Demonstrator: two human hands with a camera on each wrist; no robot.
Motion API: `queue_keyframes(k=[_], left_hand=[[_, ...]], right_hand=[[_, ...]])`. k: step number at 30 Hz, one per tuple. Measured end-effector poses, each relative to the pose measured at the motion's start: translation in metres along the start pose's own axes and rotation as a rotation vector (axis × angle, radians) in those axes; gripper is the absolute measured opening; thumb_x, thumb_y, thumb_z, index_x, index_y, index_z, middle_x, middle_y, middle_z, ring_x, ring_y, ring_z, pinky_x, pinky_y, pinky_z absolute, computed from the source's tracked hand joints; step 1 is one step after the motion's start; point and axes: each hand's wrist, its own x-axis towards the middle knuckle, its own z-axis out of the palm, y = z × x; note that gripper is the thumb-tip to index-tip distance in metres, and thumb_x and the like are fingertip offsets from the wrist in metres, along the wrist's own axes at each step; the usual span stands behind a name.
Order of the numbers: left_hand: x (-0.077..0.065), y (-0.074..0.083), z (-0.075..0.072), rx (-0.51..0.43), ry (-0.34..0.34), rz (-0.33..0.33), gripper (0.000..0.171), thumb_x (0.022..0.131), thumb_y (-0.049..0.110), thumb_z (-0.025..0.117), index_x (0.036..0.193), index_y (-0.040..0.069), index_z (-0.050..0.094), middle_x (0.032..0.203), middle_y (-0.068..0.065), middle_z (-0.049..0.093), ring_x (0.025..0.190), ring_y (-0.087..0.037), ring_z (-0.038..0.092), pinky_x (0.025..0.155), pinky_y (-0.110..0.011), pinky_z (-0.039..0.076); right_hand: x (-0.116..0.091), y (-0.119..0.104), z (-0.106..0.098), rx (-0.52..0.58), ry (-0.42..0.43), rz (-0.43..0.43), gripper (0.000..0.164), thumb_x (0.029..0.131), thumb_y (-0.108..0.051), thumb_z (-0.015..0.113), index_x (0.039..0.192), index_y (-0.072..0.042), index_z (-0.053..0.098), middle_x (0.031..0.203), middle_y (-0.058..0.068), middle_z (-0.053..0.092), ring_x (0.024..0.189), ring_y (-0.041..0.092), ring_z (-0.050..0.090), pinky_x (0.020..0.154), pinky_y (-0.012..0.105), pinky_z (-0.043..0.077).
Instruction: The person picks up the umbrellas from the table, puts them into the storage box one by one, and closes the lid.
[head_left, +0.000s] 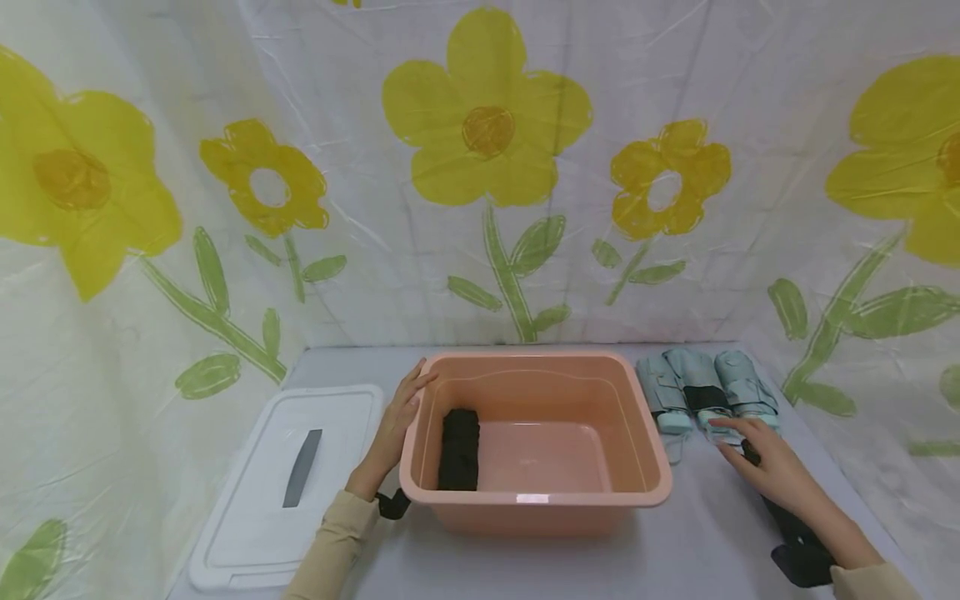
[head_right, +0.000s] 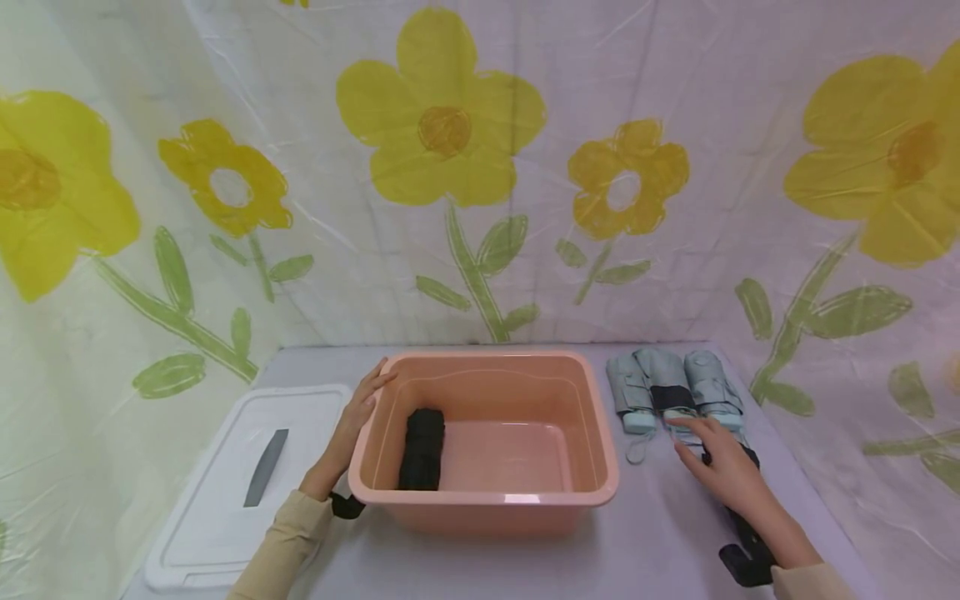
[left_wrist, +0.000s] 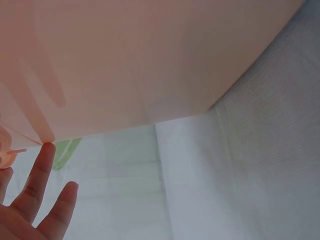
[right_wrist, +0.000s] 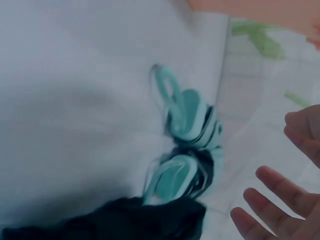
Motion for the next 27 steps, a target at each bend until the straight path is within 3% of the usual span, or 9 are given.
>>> queue_keyframes(k=[3, 8, 12, 16, 22, 27], left_hand=[[-0.001, 0.002, 0.0, -0.005, 0.0, -0.01, 0.042, 0.1, 0.01, 0.028, 0.139, 0.012, 0.043, 0.154, -0.008, 0.018, 0.141, -0.031, 0.014, 0.105, -0.063, 0.015], [0.001, 0.021, -0.003, -0.02, -0.012, -0.01, 0.042, 0.098, 0.002, 0.029, 0.137, 0.002, 0.042, 0.152, -0.018, 0.019, 0.139, -0.037, 0.014, 0.104, -0.066, 0.015], [0.002, 0.036, -0.004, -0.007, -0.018, -0.016, 0.041, 0.097, 0.001, 0.028, 0.136, -0.003, 0.041, 0.15, -0.023, 0.019, 0.139, -0.04, 0.015, 0.104, -0.065, 0.016], [0.001, 0.04, -0.004, -0.002, -0.02, -0.027, 0.042, 0.097, 0.0, 0.027, 0.137, -0.003, 0.041, 0.151, -0.023, 0.018, 0.139, -0.038, 0.014, 0.104, -0.064, 0.016], [0.002, 0.036, -0.003, -0.013, -0.019, -0.02, 0.041, 0.098, 0.002, 0.028, 0.136, -0.003, 0.041, 0.151, -0.023, 0.018, 0.139, -0.04, 0.014, 0.104, -0.065, 0.016], [0.001, 0.013, -0.001, -0.024, -0.013, -0.019, 0.041, 0.099, 0.005, 0.028, 0.138, 0.003, 0.042, 0.153, -0.016, 0.018, 0.14, -0.037, 0.014, 0.104, -0.065, 0.015]], right_hand=[[-0.007, 0.01, 0.002, -0.005, 0.023, -0.051, 0.034, 0.081, -0.007, 0.069, 0.113, -0.002, 0.06, 0.105, 0.018, 0.059, 0.093, 0.038, 0.054, 0.071, 0.054, 0.043], [-0.016, 0.026, 0.005, -0.041, 0.043, -0.101, 0.037, 0.073, -0.005, 0.075, 0.108, -0.003, 0.061, 0.106, 0.027, 0.054, 0.093, 0.046, 0.051, 0.069, 0.06, 0.041], [-0.022, 0.036, 0.006, -0.097, -0.023, -0.038, 0.044, 0.071, -0.01, 0.077, 0.111, -0.006, 0.058, 0.111, 0.037, 0.047, 0.098, 0.055, 0.045, 0.069, 0.067, 0.037], [-0.027, 0.045, 0.006, -0.136, -0.141, 0.064, 0.051, 0.072, -0.016, 0.077, 0.117, -0.006, 0.054, 0.117, 0.044, 0.039, 0.101, 0.063, 0.041, 0.07, 0.071, 0.035], [-0.032, 0.054, 0.003, -0.139, -0.31, 0.193, 0.063, 0.075, -0.031, 0.074, 0.126, -0.006, 0.046, 0.121, 0.048, 0.026, 0.1, 0.071, 0.034, 0.074, 0.074, 0.032], [-0.034, 0.061, 0.004, -0.139, -0.367, 0.237, 0.072, 0.075, -0.038, 0.073, 0.132, -0.01, 0.038, 0.12, 0.05, 0.02, 0.093, 0.073, 0.036, 0.072, 0.074, 0.033]])
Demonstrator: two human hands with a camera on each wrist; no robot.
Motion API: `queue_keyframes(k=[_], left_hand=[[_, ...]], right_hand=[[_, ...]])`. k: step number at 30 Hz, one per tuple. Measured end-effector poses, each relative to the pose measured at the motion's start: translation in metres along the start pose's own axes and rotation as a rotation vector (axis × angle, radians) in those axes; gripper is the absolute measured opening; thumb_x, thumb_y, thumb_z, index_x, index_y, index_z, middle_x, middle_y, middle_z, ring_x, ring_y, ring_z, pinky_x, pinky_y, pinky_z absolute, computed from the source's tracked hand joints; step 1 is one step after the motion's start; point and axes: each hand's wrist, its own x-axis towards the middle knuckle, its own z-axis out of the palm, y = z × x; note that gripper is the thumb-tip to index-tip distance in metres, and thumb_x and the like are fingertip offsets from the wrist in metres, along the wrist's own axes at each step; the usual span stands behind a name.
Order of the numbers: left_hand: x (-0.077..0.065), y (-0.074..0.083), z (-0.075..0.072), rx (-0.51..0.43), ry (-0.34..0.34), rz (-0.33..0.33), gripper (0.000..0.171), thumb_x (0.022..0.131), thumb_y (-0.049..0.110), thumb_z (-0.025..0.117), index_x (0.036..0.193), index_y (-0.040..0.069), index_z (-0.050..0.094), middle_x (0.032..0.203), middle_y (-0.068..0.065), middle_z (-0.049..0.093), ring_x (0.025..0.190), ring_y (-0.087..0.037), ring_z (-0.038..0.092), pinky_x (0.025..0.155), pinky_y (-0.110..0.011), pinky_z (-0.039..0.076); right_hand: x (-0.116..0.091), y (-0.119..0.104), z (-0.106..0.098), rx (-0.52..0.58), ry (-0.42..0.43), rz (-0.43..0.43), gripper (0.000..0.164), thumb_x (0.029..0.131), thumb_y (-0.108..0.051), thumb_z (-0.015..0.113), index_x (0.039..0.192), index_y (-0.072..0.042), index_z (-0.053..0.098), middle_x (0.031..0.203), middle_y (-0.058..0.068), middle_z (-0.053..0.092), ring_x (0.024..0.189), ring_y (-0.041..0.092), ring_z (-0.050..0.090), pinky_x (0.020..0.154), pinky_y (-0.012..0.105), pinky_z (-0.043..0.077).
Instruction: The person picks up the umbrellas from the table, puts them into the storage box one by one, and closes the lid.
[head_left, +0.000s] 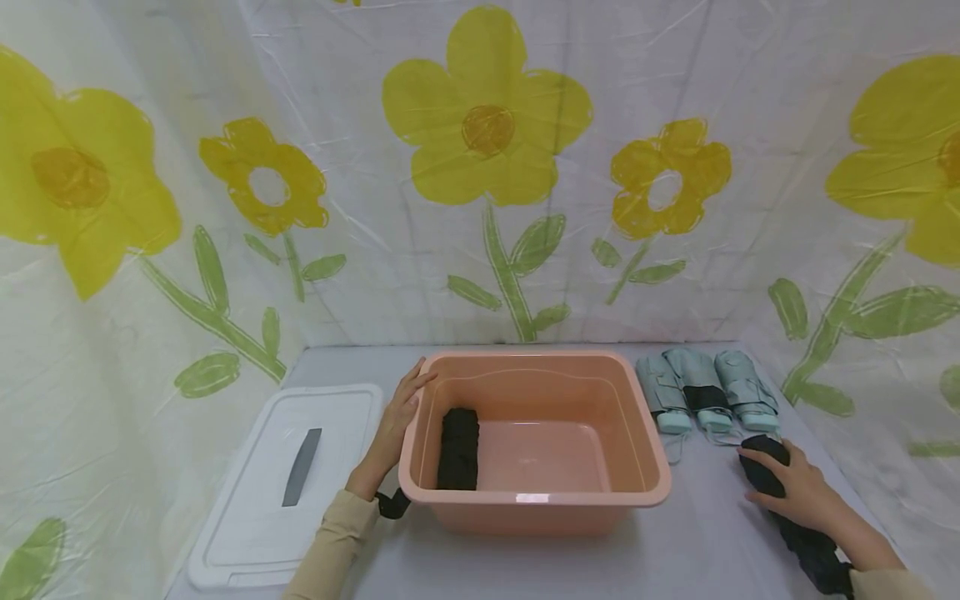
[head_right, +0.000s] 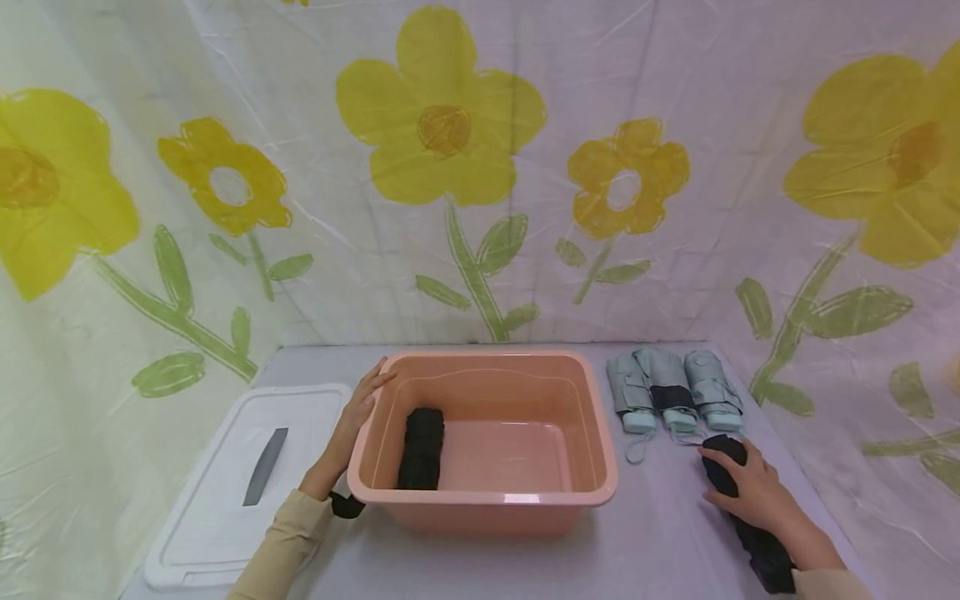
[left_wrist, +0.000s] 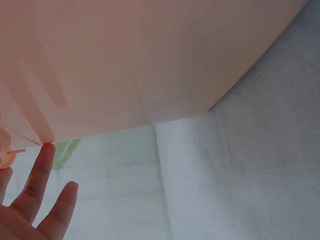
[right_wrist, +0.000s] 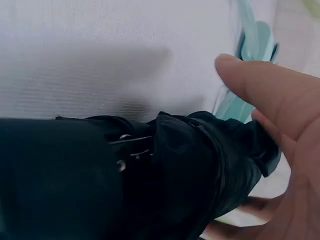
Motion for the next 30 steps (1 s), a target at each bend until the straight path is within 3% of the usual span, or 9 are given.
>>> queue_keyframes(k=[3, 6, 9, 13, 16, 21, 24, 30], left_hand=[[-0.001, -0.012, 0.002, 0.003, 0.006, 0.001, 0.042, 0.1, 0.009, 0.027, 0.139, 0.009, 0.042, 0.154, -0.011, 0.017, 0.141, -0.033, 0.013, 0.105, -0.064, 0.015], [-0.001, -0.014, 0.003, 0.002, 0.009, 0.005, 0.042, 0.1, 0.011, 0.026, 0.14, 0.011, 0.041, 0.154, -0.009, 0.017, 0.141, -0.031, 0.013, 0.105, -0.063, 0.015], [-0.001, -0.009, 0.003, -0.02, 0.0, 0.008, 0.042, 0.1, 0.007, 0.026, 0.139, 0.007, 0.041, 0.154, -0.012, 0.016, 0.141, -0.033, 0.012, 0.106, -0.062, 0.013], [0.001, 0.011, 0.001, -0.021, -0.013, -0.001, 0.041, 0.099, 0.002, 0.025, 0.137, -0.002, 0.041, 0.152, -0.021, 0.016, 0.14, -0.038, 0.012, 0.106, -0.063, 0.014], [0.001, 0.014, 0.0, -0.001, -0.011, 0.008, 0.041, 0.1, 0.007, 0.025, 0.136, -0.003, 0.041, 0.151, -0.023, 0.017, 0.139, -0.039, 0.013, 0.104, -0.064, 0.015], [0.002, -0.012, 0.002, 0.012, 0.002, 0.027, 0.042, 0.102, 0.017, 0.024, 0.139, 0.008, 0.042, 0.153, -0.013, 0.017, 0.141, -0.033, 0.013, 0.105, -0.064, 0.015], [0.002, -0.014, 0.002, 0.004, 0.004, 0.019, 0.042, 0.102, 0.018, 0.025, 0.14, 0.013, 0.042, 0.154, -0.008, 0.017, 0.141, -0.029, 0.013, 0.106, -0.061, 0.015], [0.002, -0.014, 0.002, 0.006, 0.009, 0.025, 0.042, 0.102, 0.022, 0.025, 0.14, 0.015, 0.042, 0.154, -0.007, 0.017, 0.141, -0.029, 0.013, 0.106, -0.061, 0.015]], right_hand=[[0.002, 0.002, 0.002, -0.017, -0.044, 0.029, 0.077, 0.074, -0.042, 0.073, 0.133, -0.011, 0.035, 0.119, 0.051, 0.018, 0.085, 0.071, 0.041, 0.069, 0.071, 0.037], [0.004, 0.001, 0.003, -0.041, -0.082, 0.065, 0.077, 0.072, -0.04, 0.075, 0.131, -0.009, 0.036, 0.116, 0.053, 0.017, 0.08, 0.067, 0.044, 0.063, 0.067, 0.041], [0.006, -0.001, 0.004, -0.059, -0.105, 0.108, 0.071, 0.072, -0.031, 0.077, 0.127, -0.006, 0.04, 0.111, 0.052, 0.02, 0.076, 0.061, 0.045, 0.057, 0.06, 0.044], [0.007, -0.003, 0.004, -0.065, -0.118, 0.145, 0.066, 0.071, -0.021, 0.077, 0.125, -0.007, 0.043, 0.105, 0.049, 0.024, 0.069, 0.051, 0.046, 0.051, 0.051, 0.043], [0.009, -0.001, 0.001, -0.049, -0.108, 0.139, 0.065, 0.071, -0.021, 0.076, 0.124, -0.007, 0.043, 0.103, 0.047, 0.026, 0.067, 0.047, 0.047, 0.05, 0.049, 0.043], [0.01, 0.002, -0.004, 0.012, -0.102, 0.11, 0.066, 0.071, -0.022, 0.076, 0.125, -0.005, 0.042, 0.102, 0.047, 0.026, 0.062, 0.04, 0.049, 0.05, 0.047, 0.043], [0.012, -0.001, -0.008, 0.048, -0.1, 0.084, 0.067, 0.072, -0.024, 0.076, 0.125, -0.004, 0.041, 0.103, 0.049, 0.025, 0.063, 0.036, 0.051, 0.051, 0.047, 0.044], [0.017, -0.013, -0.014, 0.086, -0.056, 0.036, 0.066, 0.071, -0.025, 0.077, 0.123, -0.003, 0.042, 0.105, 0.048, 0.027, 0.075, 0.048, 0.052, 0.055, 0.053, 0.045]])
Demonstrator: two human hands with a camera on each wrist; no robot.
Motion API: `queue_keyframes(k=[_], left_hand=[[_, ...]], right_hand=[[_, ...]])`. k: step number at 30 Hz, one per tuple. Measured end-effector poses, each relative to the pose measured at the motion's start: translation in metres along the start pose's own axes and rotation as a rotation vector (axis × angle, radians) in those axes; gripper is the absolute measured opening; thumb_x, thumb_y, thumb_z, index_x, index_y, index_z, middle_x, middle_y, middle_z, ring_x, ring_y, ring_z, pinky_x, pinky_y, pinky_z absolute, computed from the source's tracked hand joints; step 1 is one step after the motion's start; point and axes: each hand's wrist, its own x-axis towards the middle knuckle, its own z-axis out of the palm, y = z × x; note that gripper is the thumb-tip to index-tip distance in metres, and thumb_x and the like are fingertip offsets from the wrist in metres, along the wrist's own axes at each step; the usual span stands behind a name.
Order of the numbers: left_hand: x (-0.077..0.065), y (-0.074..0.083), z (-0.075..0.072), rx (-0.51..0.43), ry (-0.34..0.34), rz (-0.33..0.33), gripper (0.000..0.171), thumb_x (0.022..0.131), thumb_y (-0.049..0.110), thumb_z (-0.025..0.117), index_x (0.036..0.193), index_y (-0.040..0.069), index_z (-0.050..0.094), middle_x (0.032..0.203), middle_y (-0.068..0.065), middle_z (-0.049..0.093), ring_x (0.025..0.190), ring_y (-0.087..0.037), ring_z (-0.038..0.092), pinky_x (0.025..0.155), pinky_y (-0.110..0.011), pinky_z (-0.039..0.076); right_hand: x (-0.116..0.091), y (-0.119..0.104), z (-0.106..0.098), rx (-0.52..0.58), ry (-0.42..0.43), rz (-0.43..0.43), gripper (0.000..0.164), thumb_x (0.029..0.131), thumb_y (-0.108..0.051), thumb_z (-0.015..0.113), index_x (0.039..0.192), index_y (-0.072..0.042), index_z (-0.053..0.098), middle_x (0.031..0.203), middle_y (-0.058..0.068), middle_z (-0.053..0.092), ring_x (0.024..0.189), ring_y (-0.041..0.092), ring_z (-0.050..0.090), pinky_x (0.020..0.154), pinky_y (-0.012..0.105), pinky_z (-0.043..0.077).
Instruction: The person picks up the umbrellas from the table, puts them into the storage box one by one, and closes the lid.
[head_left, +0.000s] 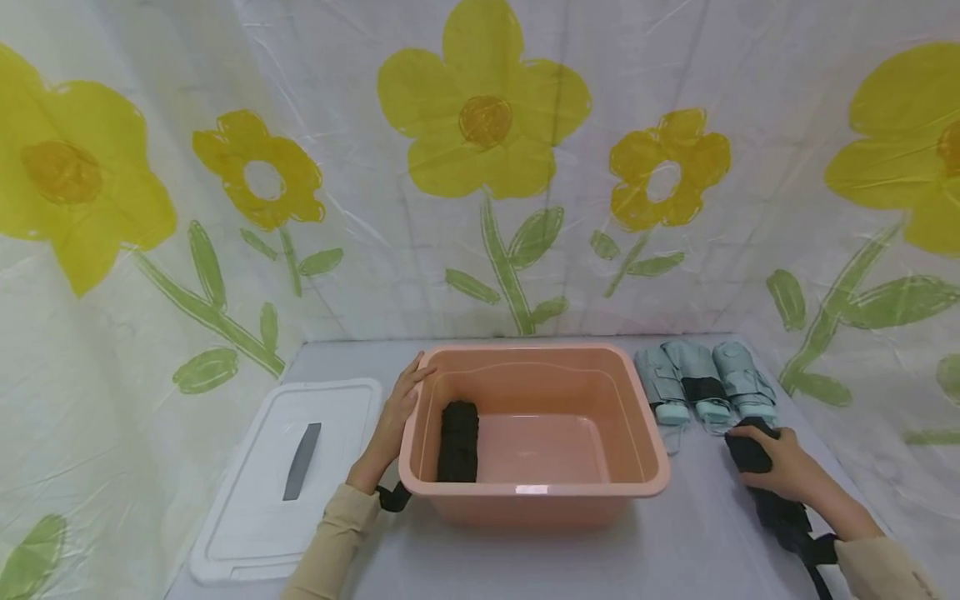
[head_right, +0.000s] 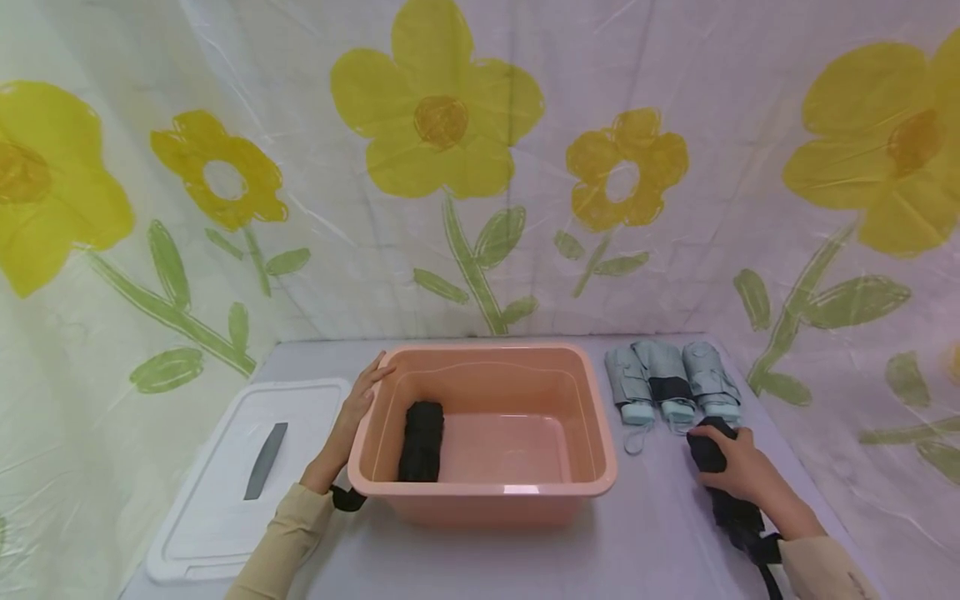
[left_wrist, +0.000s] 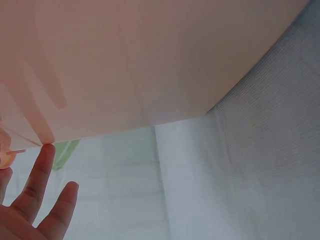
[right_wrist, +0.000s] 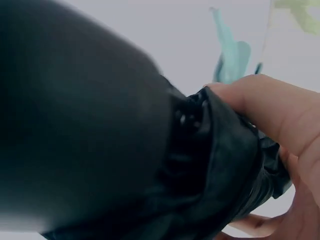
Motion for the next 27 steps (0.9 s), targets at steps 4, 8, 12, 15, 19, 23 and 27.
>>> queue_keyframes(k=[4, 8, 12, 15, 19, 23, 27], left_hand=[[0.001, 0.008, -0.002, -0.017, -0.015, -0.017, 0.041, 0.101, 0.011, 0.026, 0.139, 0.009, 0.042, 0.154, -0.012, 0.017, 0.141, -0.031, 0.012, 0.107, -0.061, 0.014], [0.002, 0.024, -0.004, -0.019, -0.031, -0.025, 0.041, 0.099, 0.004, 0.027, 0.137, 0.001, 0.042, 0.152, -0.019, 0.016, 0.14, -0.037, 0.012, 0.105, -0.064, 0.015], [0.001, 0.02, -0.003, -0.009, -0.029, -0.028, 0.041, 0.1, 0.006, 0.027, 0.138, 0.002, 0.042, 0.152, -0.019, 0.017, 0.14, -0.036, 0.012, 0.105, -0.063, 0.015], [0.001, 0.008, -0.001, -0.008, -0.018, -0.026, 0.041, 0.101, 0.011, 0.026, 0.139, 0.01, 0.042, 0.154, -0.012, 0.017, 0.141, -0.031, 0.012, 0.107, -0.061, 0.014], [0.0, 0.002, 0.001, -0.011, -0.008, -0.015, 0.042, 0.102, 0.022, 0.025, 0.14, 0.015, 0.042, 0.154, -0.006, 0.016, 0.141, -0.029, 0.012, 0.106, -0.062, 0.015], [-0.001, 0.0, 0.001, -0.022, -0.008, -0.009, 0.042, 0.102, 0.025, 0.025, 0.14, 0.015, 0.042, 0.154, -0.006, 0.016, 0.141, -0.03, 0.012, 0.105, -0.063, 0.015], [-0.002, 0.0, 0.001, -0.015, -0.007, -0.012, 0.042, 0.102, 0.023, 0.025, 0.14, 0.014, 0.041, 0.154, -0.006, 0.016, 0.141, -0.03, 0.012, 0.106, -0.063, 0.015]], right_hand=[[0.003, -0.011, -0.005, 0.018, 0.029, -0.025, 0.063, 0.072, -0.024, 0.076, 0.122, -0.004, 0.044, 0.107, 0.048, 0.029, 0.083, 0.054, 0.049, 0.057, 0.056, 0.045], [0.005, -0.024, -0.01, 0.043, 0.058, -0.069, 0.061, 0.072, -0.024, 0.077, 0.121, -0.003, 0.047, 0.106, 0.045, 0.034, 0.086, 0.053, 0.049, 0.06, 0.056, 0.046], [0.008, -0.038, -0.016, 0.051, 0.073, -0.104, 0.062, 0.071, -0.025, 0.078, 0.121, -0.003, 0.049, 0.104, 0.043, 0.041, 0.087, 0.05, 0.049, 0.06, 0.055, 0.046], [0.011, -0.047, -0.02, 0.049, 0.081, -0.13, 0.062, 0.07, -0.025, 0.078, 0.121, -0.004, 0.05, 0.104, 0.041, 0.045, 0.087, 0.048, 0.05, 0.059, 0.054, 0.046], [0.013, -0.057, -0.025, 0.047, 0.087, -0.153, 0.062, 0.07, -0.029, 0.078, 0.121, -0.005, 0.051, 0.101, 0.037, 0.048, 0.084, 0.042, 0.051, 0.057, 0.049, 0.046], [0.016, -0.066, -0.03, 0.05, 0.088, -0.17, 0.063, 0.071, -0.031, 0.078, 0.121, -0.006, 0.051, 0.104, 0.037, 0.048, 0.086, 0.043, 0.051, 0.057, 0.05, 0.046], [0.019, -0.075, -0.035, 0.058, 0.094, -0.212, 0.062, 0.071, -0.031, 0.078, 0.122, -0.007, 0.051, 0.107, 0.036, 0.051, 0.09, 0.046, 0.051, 0.059, 0.052, 0.046]])
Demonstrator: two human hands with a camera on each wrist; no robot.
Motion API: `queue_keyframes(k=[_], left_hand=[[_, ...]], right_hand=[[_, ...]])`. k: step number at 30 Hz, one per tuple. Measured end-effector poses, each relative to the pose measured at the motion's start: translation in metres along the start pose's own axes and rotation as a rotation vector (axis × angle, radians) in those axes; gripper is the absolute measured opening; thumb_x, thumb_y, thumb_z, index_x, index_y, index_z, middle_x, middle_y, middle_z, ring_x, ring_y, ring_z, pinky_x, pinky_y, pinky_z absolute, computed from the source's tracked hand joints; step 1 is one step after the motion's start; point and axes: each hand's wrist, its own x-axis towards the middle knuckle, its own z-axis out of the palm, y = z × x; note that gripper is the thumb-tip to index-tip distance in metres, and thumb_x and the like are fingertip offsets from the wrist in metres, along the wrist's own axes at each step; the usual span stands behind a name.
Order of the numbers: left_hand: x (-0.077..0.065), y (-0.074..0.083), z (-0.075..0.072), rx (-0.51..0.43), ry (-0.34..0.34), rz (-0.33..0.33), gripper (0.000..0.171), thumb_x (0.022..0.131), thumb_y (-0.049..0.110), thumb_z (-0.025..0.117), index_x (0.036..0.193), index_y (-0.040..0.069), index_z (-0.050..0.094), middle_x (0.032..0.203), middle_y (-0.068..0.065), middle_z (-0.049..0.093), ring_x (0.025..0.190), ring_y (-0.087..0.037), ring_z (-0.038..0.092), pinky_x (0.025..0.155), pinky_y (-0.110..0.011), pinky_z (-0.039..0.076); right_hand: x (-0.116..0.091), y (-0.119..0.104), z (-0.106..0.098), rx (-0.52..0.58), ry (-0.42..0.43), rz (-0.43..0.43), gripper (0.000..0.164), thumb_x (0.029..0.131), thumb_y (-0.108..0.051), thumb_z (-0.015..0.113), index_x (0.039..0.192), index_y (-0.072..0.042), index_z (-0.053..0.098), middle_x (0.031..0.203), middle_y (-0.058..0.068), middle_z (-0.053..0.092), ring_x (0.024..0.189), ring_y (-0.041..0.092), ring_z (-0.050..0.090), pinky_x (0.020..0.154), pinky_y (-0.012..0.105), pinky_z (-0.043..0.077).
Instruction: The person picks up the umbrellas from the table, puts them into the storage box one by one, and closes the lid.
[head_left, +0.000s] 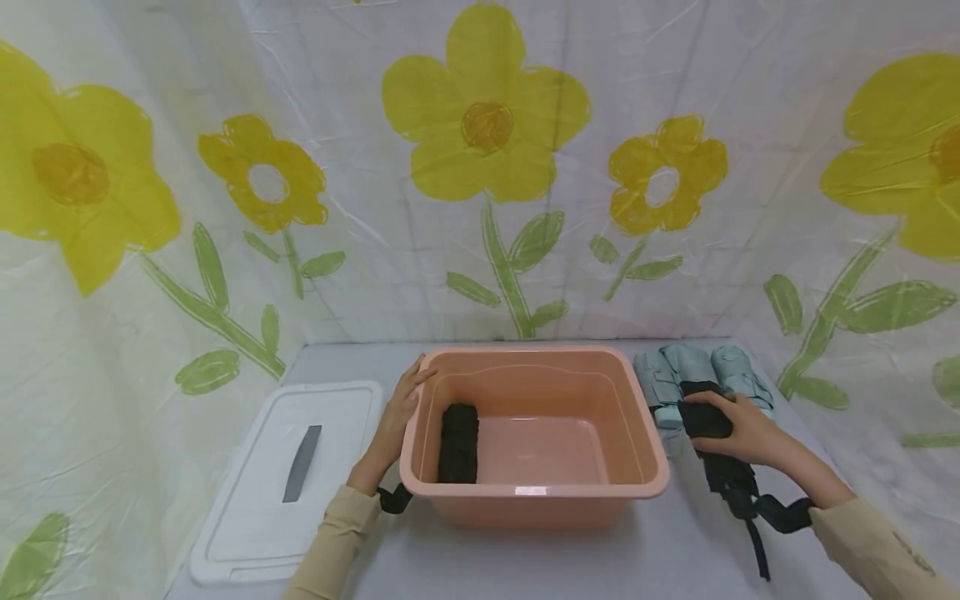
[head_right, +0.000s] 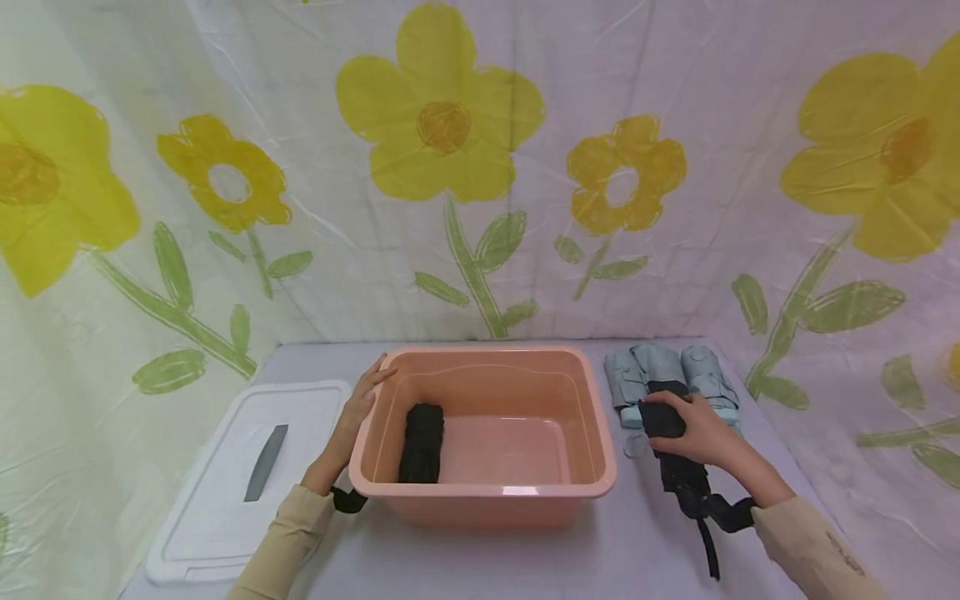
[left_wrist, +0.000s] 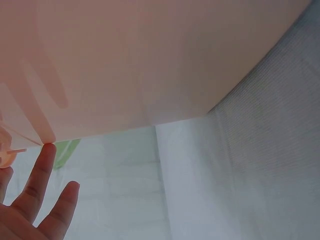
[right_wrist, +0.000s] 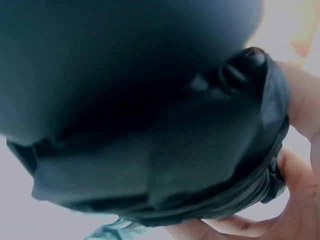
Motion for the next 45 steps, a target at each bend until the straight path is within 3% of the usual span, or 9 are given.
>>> queue_keyframes(k=[6, 17, 23, 25, 29, 31, 36, 40, 45], left_hand=[[0.0, 0.001, 0.0, -0.001, 0.0, 0.0, 0.042, 0.102, 0.021, 0.025, 0.14, 0.015, 0.041, 0.154, -0.006, 0.016, 0.141, -0.029, 0.011, 0.106, -0.063, 0.014], [0.0, 0.0, 0.0, 0.007, 0.003, -0.009, 0.042, 0.102, 0.025, 0.025, 0.14, 0.015, 0.042, 0.154, -0.005, 0.017, 0.141, -0.03, 0.012, 0.105, -0.063, 0.015], [-0.001, 0.002, 0.0, -0.01, -0.006, -0.028, 0.042, 0.102, 0.014, 0.025, 0.14, 0.013, 0.041, 0.155, -0.007, 0.015, 0.141, -0.031, 0.01, 0.107, -0.062, 0.014], [0.0, 0.01, -0.001, -0.014, -0.013, -0.043, 0.042, 0.1, 0.008, 0.026, 0.14, 0.008, 0.04, 0.154, -0.011, 0.015, 0.141, -0.033, 0.01, 0.107, -0.062, 0.014], [0.001, 0.032, -0.003, -0.017, -0.018, -0.051, 0.042, 0.099, 0.002, 0.026, 0.139, 0.0, 0.039, 0.153, -0.02, 0.015, 0.14, -0.037, 0.01, 0.106, -0.063, 0.014], [0.001, 0.04, -0.003, -0.017, -0.018, -0.048, 0.042, 0.099, 0.003, 0.025, 0.138, -0.002, 0.039, 0.152, -0.021, 0.015, 0.14, -0.038, 0.011, 0.106, -0.063, 0.014], [0.001, 0.041, -0.003, -0.029, -0.022, -0.064, 0.042, 0.099, 0.004, 0.025, 0.138, -0.002, 0.039, 0.153, -0.02, 0.014, 0.14, -0.038, 0.01, 0.106, -0.063, 0.013], [0.001, 0.042, -0.003, -0.028, -0.02, -0.064, 0.042, 0.099, 0.004, 0.025, 0.138, -0.002, 0.039, 0.153, -0.021, 0.014, 0.14, -0.038, 0.01, 0.106, -0.064, 0.013], [0.001, 0.043, -0.002, -0.024, -0.021, -0.059, 0.042, 0.099, 0.002, 0.025, 0.138, -0.002, 0.039, 0.152, -0.021, 0.014, 0.14, -0.038, 0.01, 0.106, -0.064, 0.013]], right_hand=[[0.008, -0.014, -0.008, 0.032, -0.009, -0.027, 0.06, 0.074, -0.031, 0.076, 0.123, -0.008, 0.051, 0.106, 0.031, 0.053, 0.09, 0.041, 0.052, 0.058, 0.046, 0.047], [0.02, -0.03, -0.024, 0.034, -0.016, -0.048, 0.063, 0.077, -0.037, 0.073, 0.127, -0.01, 0.047, 0.116, 0.033, 0.049, 0.099, 0.05, 0.049, 0.064, 0.058, 0.046], [0.025, -0.037, -0.031, 0.058, -0.021, -0.059, 0.064, 0.078, -0.038, 0.072, 0.129, -0.01, 0.046, 0.125, 0.029, 0.048, 0.109, 0.051, 0.044, 0.072, 0.067, 0.041], [0.027, -0.039, -0.034, 0.079, -0.023, -0.07, 0.063, 0.079, -0.037, 0.072, 0.13, -0.01, 0.046, 0.128, 0.028, 0.046, 0.112, 0.051, 0.043, 0.075, 0.069, 0.039], [0.031, -0.043, -0.04, 0.14, -0.038, -0.071, 0.063, 0.08, -0.037, 0.071, 0.132, -0.012, 0.044, 0.126, 0.025, 0.048, 0.107, 0.044, 0.05, 0.075, 0.06, 0.045], [0.033, -0.045, -0.044, 0.187, -0.054, -0.065, 0.063, 0.081, -0.036, 0.07, 0.133, -0.013, 0.043, 0.126, 0.024, 0.047, 0.096, 0.036, 0.057, 0.072, 0.05, 0.049], [0.037, -0.054, -0.053, 0.359, -0.121, -0.046, 0.063, 0.084, -0.028, 0.068, 0.136, -0.013, 0.038, 0.13, 0.026, 0.042, 0.078, 0.02, 0.064, 0.064, 0.033, 0.053], [0.04, -0.063, -0.059, 0.423, -0.163, -0.003, 0.065, 0.085, -0.029, 0.067, 0.139, -0.015, 0.034, 0.129, 0.028, 0.044, 0.077, 0.019, 0.067, 0.065, 0.032, 0.053], [0.045, -0.073, -0.06, 0.446, -0.191, 0.026, 0.065, 0.085, -0.035, 0.066, 0.139, -0.021, 0.034, 0.139, 0.023, 0.033, 0.092, 0.027, 0.065, 0.067, 0.035, 0.054]])
